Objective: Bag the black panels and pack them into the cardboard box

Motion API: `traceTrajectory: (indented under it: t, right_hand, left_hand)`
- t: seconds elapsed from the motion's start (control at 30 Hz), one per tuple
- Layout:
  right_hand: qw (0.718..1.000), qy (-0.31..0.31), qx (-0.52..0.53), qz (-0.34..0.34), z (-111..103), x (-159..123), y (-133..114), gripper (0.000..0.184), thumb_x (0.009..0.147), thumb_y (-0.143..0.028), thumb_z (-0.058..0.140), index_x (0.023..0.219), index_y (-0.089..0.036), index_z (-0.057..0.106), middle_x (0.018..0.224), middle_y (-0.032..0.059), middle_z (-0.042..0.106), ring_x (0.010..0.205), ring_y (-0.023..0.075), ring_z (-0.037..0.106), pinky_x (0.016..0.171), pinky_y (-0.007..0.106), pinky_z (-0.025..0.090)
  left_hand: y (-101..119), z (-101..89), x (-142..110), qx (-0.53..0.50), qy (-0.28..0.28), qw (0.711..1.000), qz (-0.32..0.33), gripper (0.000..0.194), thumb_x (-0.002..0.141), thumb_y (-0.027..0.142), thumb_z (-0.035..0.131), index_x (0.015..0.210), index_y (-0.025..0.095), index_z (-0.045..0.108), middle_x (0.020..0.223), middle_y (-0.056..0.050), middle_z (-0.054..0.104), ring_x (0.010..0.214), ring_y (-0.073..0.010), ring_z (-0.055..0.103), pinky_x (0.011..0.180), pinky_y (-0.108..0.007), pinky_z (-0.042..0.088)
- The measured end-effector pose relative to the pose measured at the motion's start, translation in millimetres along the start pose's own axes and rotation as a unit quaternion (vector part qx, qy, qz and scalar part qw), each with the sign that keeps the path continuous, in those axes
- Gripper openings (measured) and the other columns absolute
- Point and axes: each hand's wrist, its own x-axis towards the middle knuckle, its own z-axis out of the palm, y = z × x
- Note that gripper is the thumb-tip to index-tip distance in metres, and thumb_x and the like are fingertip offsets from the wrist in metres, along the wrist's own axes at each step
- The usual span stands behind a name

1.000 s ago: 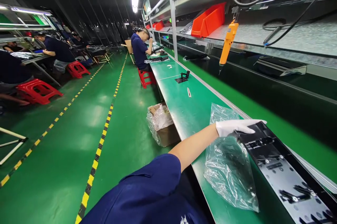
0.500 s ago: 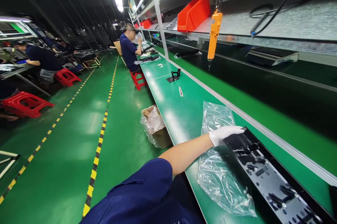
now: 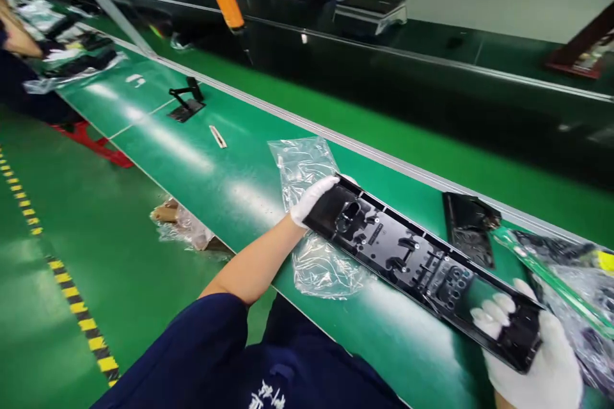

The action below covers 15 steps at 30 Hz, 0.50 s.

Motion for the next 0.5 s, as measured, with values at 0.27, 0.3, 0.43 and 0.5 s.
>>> traceTrajectory:
  t: [0.27,0.3,0.43,0.5]
  right_hand:
    - [0.997,-0.029,0.062,0.038,14,-3,-2,0.068,0.046,-0.033,0.096,0.11,-0.019,0.075,0.082,0.0014,0.052,0.065,0.0095,0.047,0.053,0.024,0.052]
    - [0.997,-0.031,0.064,0.034,14,-3,-1,0.068,0.046,-0.033,0.096,0.11,-0.019,0.075,0.082,0.0013,0.052,0.065,0.0095,0.047,0.053,0.024,0.052]
    - [0.997,-0.031,0.063,0.028,14,-4,-1,0.068,0.045,-0.034,0.096,0.108,-0.019,0.076,0.081,0.0014,0.053,0.064,0.01,0.048,0.053,0.024,0.053]
    - [0.997,-0.028,0.065,0.029,14,-4,-1,0.07,0.044,-0.033,0.096,0.109,-0.019,0.075,0.081,0.0013,0.054,0.064,0.0099,0.049,0.053,0.024,0.053]
  left_hand:
    - [-2,-3.2,1,0.023,0.047,0.998,-0.025,0.024,0.091,0.027,0.055,0.083,0.016,0.074,0.081,-0.005,0.075,0.091,-0.0265,0.071,0.092,-0.04,0.057]
    - [-4,-3.8,2,0.025,0.055,0.998,-0.02,0.023,0.09,0.027,0.055,0.082,0.018,0.075,0.083,-0.005,0.075,0.092,-0.0265,0.072,0.092,-0.04,0.057]
    - [-6,-4.0,4,0.041,0.043,0.998,-0.001,0.025,0.088,0.03,0.057,0.082,0.017,0.077,0.084,-0.007,0.076,0.087,-0.0265,0.072,0.086,-0.037,0.058]
    - [-6,-3.6,3,0.032,0.019,0.999,-0.007,0.029,0.089,0.034,0.056,0.084,0.015,0.077,0.083,-0.009,0.075,0.082,-0.0252,0.071,0.082,-0.036,0.058]
